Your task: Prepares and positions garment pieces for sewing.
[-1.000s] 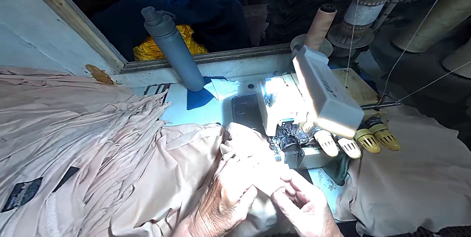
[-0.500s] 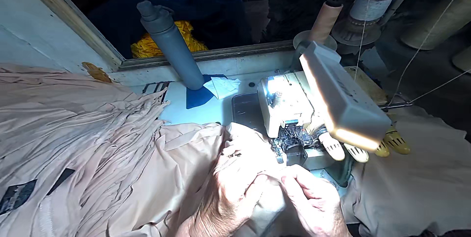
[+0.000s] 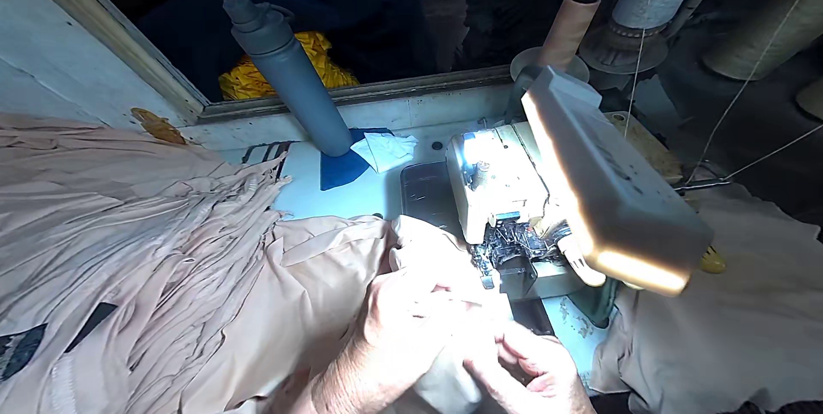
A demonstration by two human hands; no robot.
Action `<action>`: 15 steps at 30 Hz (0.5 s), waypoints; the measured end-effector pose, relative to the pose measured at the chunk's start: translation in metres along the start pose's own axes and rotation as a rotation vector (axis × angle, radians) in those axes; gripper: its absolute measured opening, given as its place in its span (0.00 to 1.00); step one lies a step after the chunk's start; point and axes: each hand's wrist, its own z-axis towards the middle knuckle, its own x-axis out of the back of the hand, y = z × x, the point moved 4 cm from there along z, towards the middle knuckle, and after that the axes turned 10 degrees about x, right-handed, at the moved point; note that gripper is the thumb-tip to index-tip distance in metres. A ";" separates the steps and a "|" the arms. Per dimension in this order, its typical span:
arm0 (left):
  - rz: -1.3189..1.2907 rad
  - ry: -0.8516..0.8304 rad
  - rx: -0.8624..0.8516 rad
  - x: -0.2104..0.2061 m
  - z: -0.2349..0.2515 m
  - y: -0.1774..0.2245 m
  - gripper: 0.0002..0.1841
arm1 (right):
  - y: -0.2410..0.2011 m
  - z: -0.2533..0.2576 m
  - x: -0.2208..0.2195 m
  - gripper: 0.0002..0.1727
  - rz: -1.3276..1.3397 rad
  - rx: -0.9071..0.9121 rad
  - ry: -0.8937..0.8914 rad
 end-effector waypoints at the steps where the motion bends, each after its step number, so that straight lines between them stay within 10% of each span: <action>1: 0.010 0.019 0.006 0.001 0.002 -0.002 0.06 | 0.000 -0.003 -0.001 0.05 0.000 -0.026 -0.017; 15: 0.184 -0.071 -0.051 -0.007 0.009 -0.006 0.07 | 0.014 -0.030 0.000 0.05 0.035 -0.176 0.016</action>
